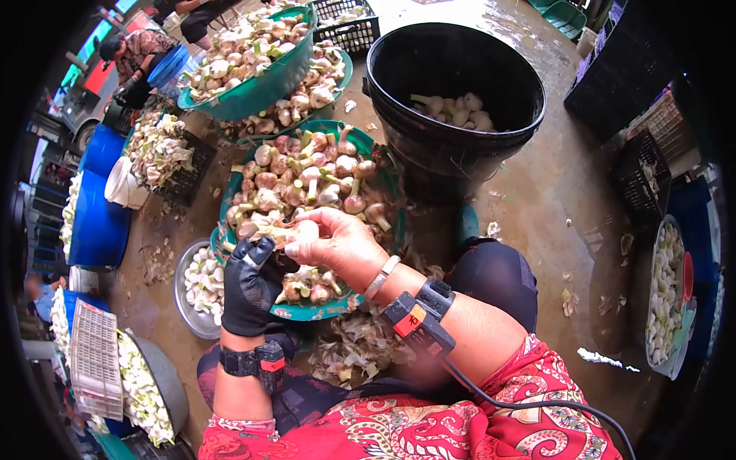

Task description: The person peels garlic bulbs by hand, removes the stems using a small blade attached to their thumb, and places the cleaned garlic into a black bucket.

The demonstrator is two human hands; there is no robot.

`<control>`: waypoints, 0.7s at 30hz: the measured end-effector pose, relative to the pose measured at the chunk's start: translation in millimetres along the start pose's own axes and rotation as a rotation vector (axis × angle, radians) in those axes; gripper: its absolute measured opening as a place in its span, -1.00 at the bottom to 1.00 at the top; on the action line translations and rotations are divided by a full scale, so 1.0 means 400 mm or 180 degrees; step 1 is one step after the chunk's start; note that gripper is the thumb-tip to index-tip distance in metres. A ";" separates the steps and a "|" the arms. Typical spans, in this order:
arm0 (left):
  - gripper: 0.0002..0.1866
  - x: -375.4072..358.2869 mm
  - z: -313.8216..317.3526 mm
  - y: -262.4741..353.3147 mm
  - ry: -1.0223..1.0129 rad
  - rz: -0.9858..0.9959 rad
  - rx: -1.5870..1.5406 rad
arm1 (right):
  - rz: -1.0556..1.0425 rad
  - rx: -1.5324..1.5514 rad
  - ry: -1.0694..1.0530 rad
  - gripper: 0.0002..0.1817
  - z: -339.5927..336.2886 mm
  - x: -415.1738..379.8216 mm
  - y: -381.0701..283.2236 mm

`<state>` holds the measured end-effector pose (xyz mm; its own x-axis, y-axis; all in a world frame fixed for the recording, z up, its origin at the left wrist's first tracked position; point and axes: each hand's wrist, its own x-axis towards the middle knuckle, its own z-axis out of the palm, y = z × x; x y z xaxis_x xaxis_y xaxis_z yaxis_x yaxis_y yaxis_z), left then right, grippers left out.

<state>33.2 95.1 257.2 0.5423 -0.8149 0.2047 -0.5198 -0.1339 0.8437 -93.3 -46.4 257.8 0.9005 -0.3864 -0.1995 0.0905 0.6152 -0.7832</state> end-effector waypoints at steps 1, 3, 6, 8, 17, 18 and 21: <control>-0.77 -0.003 0.008 -0.006 0.0079 -0.0296 -0.0984 | 0.0003 -0.0003 -0.0002 -0.47 -0.003 0.003 -0.001; -0.76 -0.009 0.007 0.009 0.0089 -0.0472 -0.1559 | -0.0101 0.0281 -0.0038 -0.47 -0.009 0.009 -0.001; -0.72 0.004 0.011 0.030 0.0505 -0.1172 -0.2715 | -0.0572 -0.0271 0.0075 -0.44 0.009 0.010 0.002; -0.78 0.008 -0.001 0.064 0.0126 -0.0802 -0.2184 | -0.0815 -0.0680 -0.0059 -0.39 0.012 0.010 0.020; -0.79 -0.007 -0.021 0.040 0.0106 -0.1420 -0.1943 | -0.0542 -0.0653 -0.0311 -0.47 0.004 0.017 0.061; -0.79 -0.008 -0.022 0.045 0.0116 -0.1425 -0.1951 | -0.0069 0.0131 -0.0270 -0.55 0.006 0.017 0.060; -0.81 -0.009 -0.021 0.037 0.0019 -0.1157 -0.1874 | 0.0446 0.0670 -0.0297 -0.67 0.003 0.024 0.065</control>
<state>29.2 101.0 273.1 0.6187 -0.7729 -0.1409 0.1398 -0.0681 0.9878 -81.9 -33.1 236.3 0.9449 -0.2283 -0.2345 0.0398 0.7914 -0.6100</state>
